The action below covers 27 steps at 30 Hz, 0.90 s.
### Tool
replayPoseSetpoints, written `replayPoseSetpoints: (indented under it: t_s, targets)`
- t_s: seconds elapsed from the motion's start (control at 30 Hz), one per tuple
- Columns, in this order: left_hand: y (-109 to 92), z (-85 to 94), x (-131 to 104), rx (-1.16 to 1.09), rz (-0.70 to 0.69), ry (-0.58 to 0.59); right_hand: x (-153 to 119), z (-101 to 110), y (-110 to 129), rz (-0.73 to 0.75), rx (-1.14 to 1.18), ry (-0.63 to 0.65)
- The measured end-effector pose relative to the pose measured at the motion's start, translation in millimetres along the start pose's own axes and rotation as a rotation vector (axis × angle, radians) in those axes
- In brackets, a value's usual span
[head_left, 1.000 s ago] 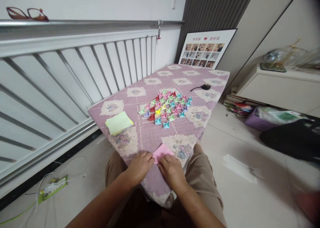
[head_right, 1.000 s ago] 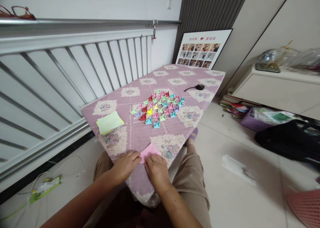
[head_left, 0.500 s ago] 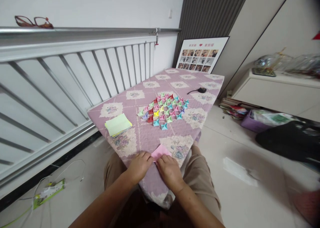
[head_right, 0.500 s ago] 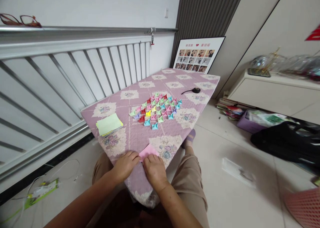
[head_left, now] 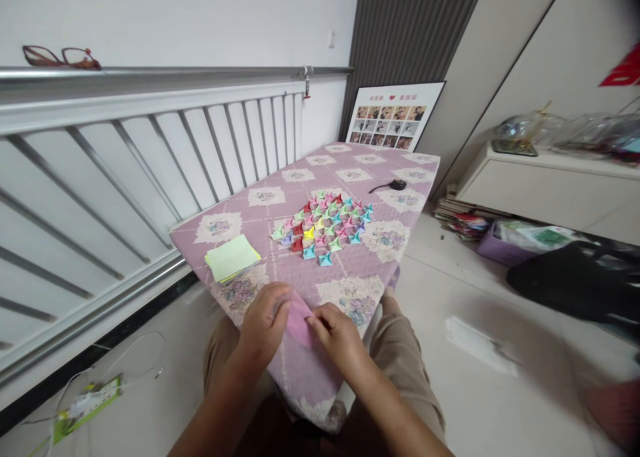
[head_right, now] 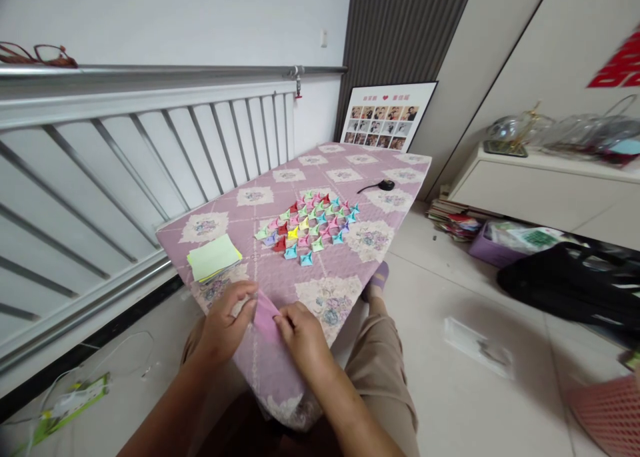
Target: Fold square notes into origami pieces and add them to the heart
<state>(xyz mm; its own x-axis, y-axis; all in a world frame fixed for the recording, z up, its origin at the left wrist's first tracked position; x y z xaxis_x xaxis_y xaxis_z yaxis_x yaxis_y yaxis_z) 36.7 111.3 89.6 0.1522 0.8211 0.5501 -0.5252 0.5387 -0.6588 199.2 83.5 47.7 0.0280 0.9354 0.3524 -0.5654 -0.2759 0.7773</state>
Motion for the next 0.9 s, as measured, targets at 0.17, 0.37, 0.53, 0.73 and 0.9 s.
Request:
replayPoseSetpoints:
  t_s: [0.17,0.37,0.53,0.73,0.9]
  targets:
    - [16.8,-5.7,-14.7,0.010,0.078,-0.013,2.6,-10.8,-36.6,-0.329,0.296,0.012]
    - [35.3,-38.2,-58.0,0.096,0.068,0.264,-10.0,-12.9,-73.2,-0.438,0.075,0.038]
    - [36.2,-54.9,-75.2,0.186,0.009,0.427,-11.5,-15.9,-71.4,-0.373,-0.131,0.119]
    - [34.6,-64.0,-74.7,0.284,0.003,0.484,-13.9,-19.0,-66.3,-0.253,-0.502,0.199]
    - [34.4,-64.5,-72.5,0.304,-0.017,0.482,-19.6,-15.6,-49.9,0.074,-0.460,0.131]
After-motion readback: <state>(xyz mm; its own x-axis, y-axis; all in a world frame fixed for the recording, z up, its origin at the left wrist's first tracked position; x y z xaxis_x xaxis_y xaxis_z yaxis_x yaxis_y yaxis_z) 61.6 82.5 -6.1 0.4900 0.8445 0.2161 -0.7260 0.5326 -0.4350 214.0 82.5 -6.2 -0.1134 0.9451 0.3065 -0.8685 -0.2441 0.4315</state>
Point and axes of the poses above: each hand's wrist, its own x-axis towards the middle knuckle, its own z-axis out of the back of the hand, y = z × x, the point moved 5 cm from there along x, towards the middle knuckle, and after that the axes turned 4 degrees about -y, right-handed, at the moved point
